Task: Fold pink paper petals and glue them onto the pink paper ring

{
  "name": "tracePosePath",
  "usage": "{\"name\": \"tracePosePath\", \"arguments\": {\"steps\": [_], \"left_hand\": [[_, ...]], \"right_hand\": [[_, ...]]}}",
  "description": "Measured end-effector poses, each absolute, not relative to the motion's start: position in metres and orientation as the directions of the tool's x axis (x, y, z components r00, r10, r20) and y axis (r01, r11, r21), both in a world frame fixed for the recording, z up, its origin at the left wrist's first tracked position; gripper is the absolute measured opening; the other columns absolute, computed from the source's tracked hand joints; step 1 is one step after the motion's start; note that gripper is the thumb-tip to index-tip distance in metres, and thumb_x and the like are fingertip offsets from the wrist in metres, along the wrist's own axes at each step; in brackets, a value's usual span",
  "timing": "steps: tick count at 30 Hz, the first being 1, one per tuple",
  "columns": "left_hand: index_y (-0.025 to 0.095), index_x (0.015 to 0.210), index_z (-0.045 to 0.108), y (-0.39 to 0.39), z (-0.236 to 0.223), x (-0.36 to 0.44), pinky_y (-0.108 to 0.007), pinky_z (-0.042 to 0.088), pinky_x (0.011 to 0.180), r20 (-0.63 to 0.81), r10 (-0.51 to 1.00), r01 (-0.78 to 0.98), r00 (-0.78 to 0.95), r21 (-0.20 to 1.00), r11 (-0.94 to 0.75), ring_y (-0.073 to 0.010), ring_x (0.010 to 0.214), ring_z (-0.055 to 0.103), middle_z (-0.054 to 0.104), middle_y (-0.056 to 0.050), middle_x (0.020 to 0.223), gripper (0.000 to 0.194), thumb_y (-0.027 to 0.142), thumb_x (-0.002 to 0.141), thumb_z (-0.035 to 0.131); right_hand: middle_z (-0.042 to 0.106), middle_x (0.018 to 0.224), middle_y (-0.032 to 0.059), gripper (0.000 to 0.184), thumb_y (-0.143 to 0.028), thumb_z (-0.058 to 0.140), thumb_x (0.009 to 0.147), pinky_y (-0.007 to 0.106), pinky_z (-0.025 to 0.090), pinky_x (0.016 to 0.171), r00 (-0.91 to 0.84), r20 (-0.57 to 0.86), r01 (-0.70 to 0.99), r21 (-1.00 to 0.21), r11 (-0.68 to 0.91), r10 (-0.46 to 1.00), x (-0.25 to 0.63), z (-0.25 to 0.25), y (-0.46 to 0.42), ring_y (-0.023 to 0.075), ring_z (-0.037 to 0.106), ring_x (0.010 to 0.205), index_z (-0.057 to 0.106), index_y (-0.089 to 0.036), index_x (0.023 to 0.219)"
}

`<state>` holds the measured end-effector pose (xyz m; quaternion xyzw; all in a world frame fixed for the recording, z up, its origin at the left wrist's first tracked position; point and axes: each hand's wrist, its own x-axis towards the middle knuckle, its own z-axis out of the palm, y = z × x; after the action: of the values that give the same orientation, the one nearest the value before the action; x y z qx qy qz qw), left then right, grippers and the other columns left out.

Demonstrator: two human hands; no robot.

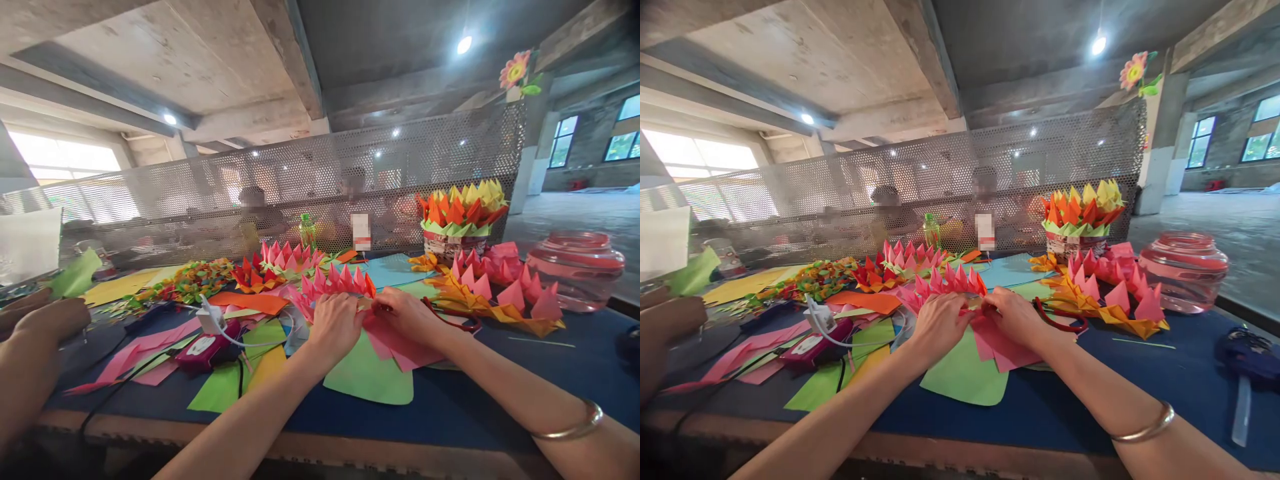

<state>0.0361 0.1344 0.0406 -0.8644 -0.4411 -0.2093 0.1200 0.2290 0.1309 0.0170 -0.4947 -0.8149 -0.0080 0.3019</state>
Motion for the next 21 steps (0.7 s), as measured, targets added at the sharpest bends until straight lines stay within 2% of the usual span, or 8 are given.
{"name": "tracePosePath", "arguments": {"steps": [4, 9, 14, 18, 21], "left_hand": [[0.016, 0.076, 0.069, 0.137, 0.04, 0.037, -0.036, 0.042, 0.077, 0.445, 0.703, 0.798, 0.555, -0.049, -0.6, -0.026, 0.083, 0.066, 0.071, -0.011, 0.081, 0.04, 0.044, 0.093, 0.046], [0.015, 0.076, 0.069, 0.14, 0.045, 0.042, -0.036, 0.041, 0.078, 0.429, 0.688, 0.781, 0.585, -0.071, -0.62, -0.0253, 0.082, 0.067, 0.072, -0.011, 0.079, 0.033, 0.034, 0.093, 0.048], [0.014, 0.076, 0.067, 0.147, 0.046, 0.049, -0.038, 0.041, 0.08, 0.415, 0.683, 0.771, 0.601, -0.076, -0.633, -0.0258, 0.081, 0.067, 0.072, -0.012, 0.078, 0.033, 0.033, 0.093, 0.047], [0.015, 0.076, 0.066, 0.148, 0.044, 0.053, -0.039, 0.04, 0.084, 0.408, 0.689, 0.765, 0.599, -0.035, -0.644, -0.0256, 0.084, 0.067, 0.072, -0.012, 0.082, 0.038, 0.037, 0.095, 0.042], [0.016, 0.089, 0.065, 0.142, 0.048, 0.05, -0.041, 0.039, 0.089, 0.392, 0.699, 0.75, 0.598, 0.035, -0.661, -0.0275, 0.093, 0.064, 0.071, -0.012, 0.092, 0.034, 0.041, 0.095, 0.042]], "right_hand": [[0.055, 0.081, 0.0017, 0.015, -0.017, 0.054, 0.091, 0.025, 0.039, 0.069, -0.327, 0.511, 0.812, -0.278, 0.513, 0.795, 0.229, 0.019, 0.131, 0.0148, 0.057, 0.076, 0.067, -0.021, 0.084], [0.056, 0.081, 0.0017, 0.015, -0.019, 0.054, 0.092, 0.025, 0.039, 0.068, -0.307, 0.545, 0.816, -0.272, 0.511, 0.78, 0.227, 0.022, 0.131, 0.015, 0.056, 0.075, 0.066, -0.02, 0.083], [0.057, 0.083, 0.0031, 0.015, -0.018, 0.054, 0.091, 0.025, 0.041, 0.071, -0.293, 0.55, 0.817, -0.281, 0.503, 0.782, 0.233, 0.021, 0.134, 0.0153, 0.057, 0.077, 0.068, -0.02, 0.086], [0.059, 0.084, 0.0035, 0.016, -0.016, 0.054, 0.09, 0.025, 0.041, 0.071, -0.284, 0.531, 0.823, -0.292, 0.487, 0.798, 0.239, 0.019, 0.138, 0.0157, 0.058, 0.079, 0.068, -0.02, 0.086], [0.058, 0.083, 0.0032, 0.015, -0.014, 0.054, 0.089, 0.025, 0.04, 0.069, -0.272, 0.522, 0.83, -0.297, 0.472, 0.808, 0.241, 0.018, 0.141, 0.0157, 0.057, 0.077, 0.068, -0.02, 0.085]]}}
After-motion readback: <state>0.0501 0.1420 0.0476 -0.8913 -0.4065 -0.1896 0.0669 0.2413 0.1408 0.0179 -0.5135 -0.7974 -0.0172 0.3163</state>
